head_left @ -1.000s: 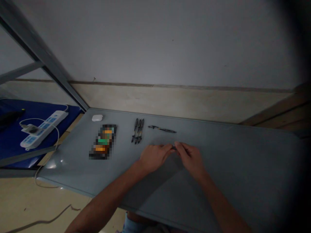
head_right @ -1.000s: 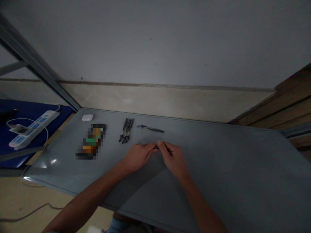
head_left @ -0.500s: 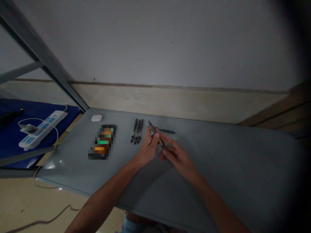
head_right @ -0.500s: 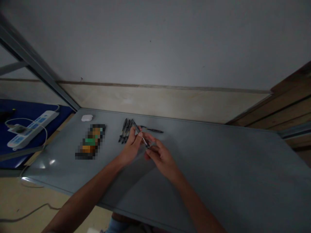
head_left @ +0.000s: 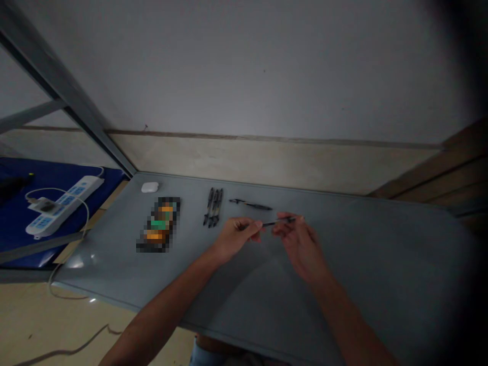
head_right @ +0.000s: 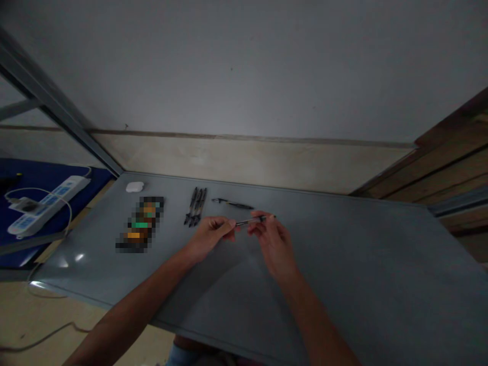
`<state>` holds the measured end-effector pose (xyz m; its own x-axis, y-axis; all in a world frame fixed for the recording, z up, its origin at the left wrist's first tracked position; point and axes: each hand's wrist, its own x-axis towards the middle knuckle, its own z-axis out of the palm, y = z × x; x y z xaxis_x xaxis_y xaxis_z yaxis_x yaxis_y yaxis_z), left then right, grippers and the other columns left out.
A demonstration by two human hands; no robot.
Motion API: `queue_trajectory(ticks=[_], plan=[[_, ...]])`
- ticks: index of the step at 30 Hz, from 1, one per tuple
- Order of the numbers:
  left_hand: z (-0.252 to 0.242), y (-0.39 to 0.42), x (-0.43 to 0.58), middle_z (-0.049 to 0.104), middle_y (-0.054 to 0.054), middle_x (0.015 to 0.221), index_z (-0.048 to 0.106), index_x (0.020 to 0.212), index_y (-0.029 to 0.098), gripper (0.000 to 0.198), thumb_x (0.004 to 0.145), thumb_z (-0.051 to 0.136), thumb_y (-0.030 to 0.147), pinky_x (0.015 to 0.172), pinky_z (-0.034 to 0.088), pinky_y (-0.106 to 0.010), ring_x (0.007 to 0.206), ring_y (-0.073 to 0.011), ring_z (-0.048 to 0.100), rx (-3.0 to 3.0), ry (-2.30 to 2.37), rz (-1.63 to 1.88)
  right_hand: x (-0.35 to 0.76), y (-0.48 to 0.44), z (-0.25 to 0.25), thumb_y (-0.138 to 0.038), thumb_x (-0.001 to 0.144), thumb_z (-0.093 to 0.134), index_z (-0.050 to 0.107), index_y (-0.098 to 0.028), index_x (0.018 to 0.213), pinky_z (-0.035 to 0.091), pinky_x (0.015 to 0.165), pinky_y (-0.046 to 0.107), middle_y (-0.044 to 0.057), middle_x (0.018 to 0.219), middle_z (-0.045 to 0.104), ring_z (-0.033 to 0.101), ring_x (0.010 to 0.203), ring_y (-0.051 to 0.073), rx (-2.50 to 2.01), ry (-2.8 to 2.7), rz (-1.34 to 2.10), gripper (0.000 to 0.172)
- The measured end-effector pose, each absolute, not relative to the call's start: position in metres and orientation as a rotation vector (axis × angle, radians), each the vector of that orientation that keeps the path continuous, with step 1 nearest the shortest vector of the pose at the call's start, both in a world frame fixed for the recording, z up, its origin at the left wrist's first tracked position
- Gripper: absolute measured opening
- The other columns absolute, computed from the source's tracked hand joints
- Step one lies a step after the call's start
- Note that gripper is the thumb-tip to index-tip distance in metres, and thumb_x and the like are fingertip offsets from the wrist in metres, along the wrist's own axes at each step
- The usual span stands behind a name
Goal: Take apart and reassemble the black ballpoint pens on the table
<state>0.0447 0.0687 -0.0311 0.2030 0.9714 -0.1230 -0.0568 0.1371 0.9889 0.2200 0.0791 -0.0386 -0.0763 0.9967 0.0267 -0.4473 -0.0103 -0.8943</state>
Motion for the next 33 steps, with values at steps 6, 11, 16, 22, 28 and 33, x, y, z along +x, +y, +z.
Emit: queue_trajectory(ticks=[6, 11, 16, 22, 28, 33], plan=[[-0.032, 0.06, 0.048, 0.061, -0.003, 0.058, 0.07, 0.074, 0.014, 0.06, 0.094, 0.035, 0.058, 0.058, 0.044, -0.025, 0.055, -0.013, 0.057, 1.553, 1.135, 0.765, 0.214, 0.075, -0.03, -0.064, 0.085, 0.054, 0.063, -0.025, 0.074, 0.05, 0.077, 0.035, 0.002, 0.08, 0.06, 0.06, 0.086, 0.019, -0.646, -0.729, 1.778, 0.042], [-0.029, 0.069, 0.028, 0.07, -0.01, 0.096, 0.068, 0.103, 0.017, 0.037, 0.098, 0.039, 0.038, 0.094, 0.045, -0.038, 0.095, -0.0215, 0.062, 2.272, 1.596, 1.043, 0.221, 0.075, -0.019, -0.053, 0.091, 0.055, 0.05, -0.023, 0.07, 0.032, 0.042, 0.022, -0.007, 0.052, 0.024, 0.023, 0.043, 0.009, -0.539, -0.535, 1.831, 0.037], [-0.03, 0.089, -0.002, 0.041, -0.02, 0.146, 0.043, 0.141, 0.013, 0.053, 0.096, 0.043, 0.039, 0.111, 0.031, -0.053, 0.14, -0.0325, 0.031, 2.153, 2.361, 0.959, 0.232, 0.078, -0.016, -0.057, 0.092, 0.049, 0.052, -0.022, 0.07, 0.022, 0.039, 0.021, -0.007, 0.055, 0.018, 0.015, 0.046, 0.01, -0.557, -0.543, 1.829, 0.042], [-0.033, 0.089, -0.015, 0.012, -0.015, 0.161, 0.033, 0.149, 0.022, 0.059, 0.096, 0.038, 0.046, 0.105, 0.024, -0.071, 0.147, -0.0398, 0.002, 1.922, 2.745, 0.548, 0.231, 0.076, -0.013, -0.057, 0.091, 0.049, 0.052, -0.021, 0.07, 0.023, 0.04, 0.022, -0.006, 0.058, 0.018, 0.014, 0.048, 0.01, -0.592, -0.486, 1.873, 0.042], [-0.036, 0.092, -0.024, 0.008, -0.01, 0.162, 0.036, 0.149, 0.024, 0.055, 0.097, 0.034, 0.045, 0.108, 0.018, -0.071, 0.148, -0.0369, -0.001, 1.924, 2.785, 0.477, 0.236, 0.076, -0.015, -0.045, 0.088, 0.05, 0.038, -0.021, 0.058, 0.021, 0.04, 0.025, -0.006, 0.056, 0.015, 0.011, 0.048, 0.01, -0.6, -0.448, 1.931, 0.041], [-0.045, 0.094, -0.031, 0.012, -0.009, 0.162, 0.038, 0.147, 0.028, 0.054, 0.097, 0.033, 0.047, 0.102, 0.019, -0.077, 0.147, -0.0416, 0.003, 1.831, 2.81, 0.499, 0.241, 0.078, -0.022, -0.043, 0.083, 0.051, 0.028, -0.022, 0.057, 0.019, 0.039, 0.026, -0.006, 0.054, 0.013, 0.01, 0.046, 0.011, -0.612, -0.402, 1.946, 0.041]])
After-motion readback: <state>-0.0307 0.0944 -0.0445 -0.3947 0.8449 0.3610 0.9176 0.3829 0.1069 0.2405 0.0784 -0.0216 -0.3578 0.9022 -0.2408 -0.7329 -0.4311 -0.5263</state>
